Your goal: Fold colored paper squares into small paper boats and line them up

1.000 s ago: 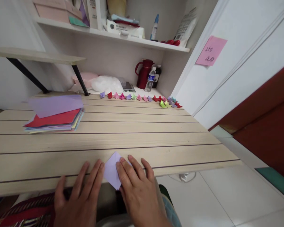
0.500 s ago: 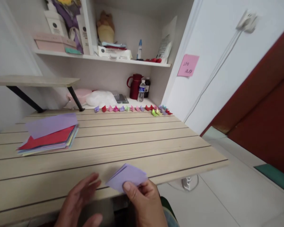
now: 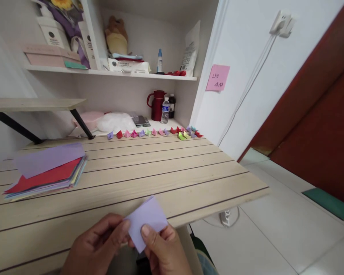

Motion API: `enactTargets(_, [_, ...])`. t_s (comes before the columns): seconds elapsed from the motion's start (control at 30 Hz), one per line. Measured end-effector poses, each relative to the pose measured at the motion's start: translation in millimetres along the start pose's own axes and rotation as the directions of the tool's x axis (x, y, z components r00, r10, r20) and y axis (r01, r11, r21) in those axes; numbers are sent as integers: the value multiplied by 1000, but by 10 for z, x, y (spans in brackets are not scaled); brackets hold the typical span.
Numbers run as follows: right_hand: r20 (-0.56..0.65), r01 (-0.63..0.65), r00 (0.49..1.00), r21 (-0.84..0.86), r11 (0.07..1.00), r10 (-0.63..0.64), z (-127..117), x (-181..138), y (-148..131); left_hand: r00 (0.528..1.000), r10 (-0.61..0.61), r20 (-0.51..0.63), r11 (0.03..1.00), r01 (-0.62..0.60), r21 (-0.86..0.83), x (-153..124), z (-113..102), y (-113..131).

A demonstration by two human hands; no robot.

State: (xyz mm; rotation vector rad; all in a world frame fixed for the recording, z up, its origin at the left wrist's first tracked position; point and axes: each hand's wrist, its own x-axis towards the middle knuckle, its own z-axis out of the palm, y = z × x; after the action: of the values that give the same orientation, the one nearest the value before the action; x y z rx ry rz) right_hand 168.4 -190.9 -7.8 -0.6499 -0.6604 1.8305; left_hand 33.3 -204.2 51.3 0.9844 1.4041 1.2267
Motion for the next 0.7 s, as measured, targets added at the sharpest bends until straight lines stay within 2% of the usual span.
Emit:
enactTargets(0.07, [75,84,995,-168,982,-72,-192,-47,7,1000,-18,25,995,16,97,117,-82,29])
enactTargets(0.13, [91,222,975,-389,894,-202,-410,-130,-39,993,-50,109,968,22,250,262,-172,82])
enactTargets(0.17, [62,294,950,-505,811,-306,-507,-177,-86,983,-90,163,936,28,350,337,-213,110])
enactTargets(0.2, [32,361,898,-624,693,-439,-582,-221,-146,970,-123,207,887,14,461,409,-247,135])
enactTargets(0.23, [57,402,836,-741,538,-546,-630,-255,-218,956,-135,260,833,-32,552,477,-272,152])
enactTargets(0.27, [136,419,789,-832,364,-599,-649,-274,-296,959,-125,256,813,-49,581,540,-286,159])
enactTargets(0.3, [262,439,755,-883,166,-601,-639,-277,-373,960,-121,254,794,-60,604,595,-291,158])
enactTargets(0.37, [569,534,706,-819,-211,-421,-560,-230,-500,965,-92,247,749,-97,655,685,-281,133])
enactTargets(0.4, [670,581,677,-740,-337,-304,-508,-186,-540,965,-77,250,721,-119,683,720,-270,117])
enactTargets(0.43, [730,622,664,-661,-420,-164,-461,-136,-561,965,-62,254,688,-143,711,748,-259,102])
enactTargets(0.47, [745,656,667,-605,-450,-29,-424,-84,-562,965,-46,259,655,-167,737,768,-249,91])
enactTargets(0.53, [736,684,670,-563,-463,95,-392,2,-518,966,-6,258,582,-206,786,783,-244,79])
enactTargets(0.6, [727,672,682,-578,-462,83,-401,50,-444,969,62,240,504,-237,830,755,-262,73])
enactTargets(0.7, [736,653,677,-606,-454,-8,-416,59,-358,956,226,187,389,-264,882,624,-334,15])
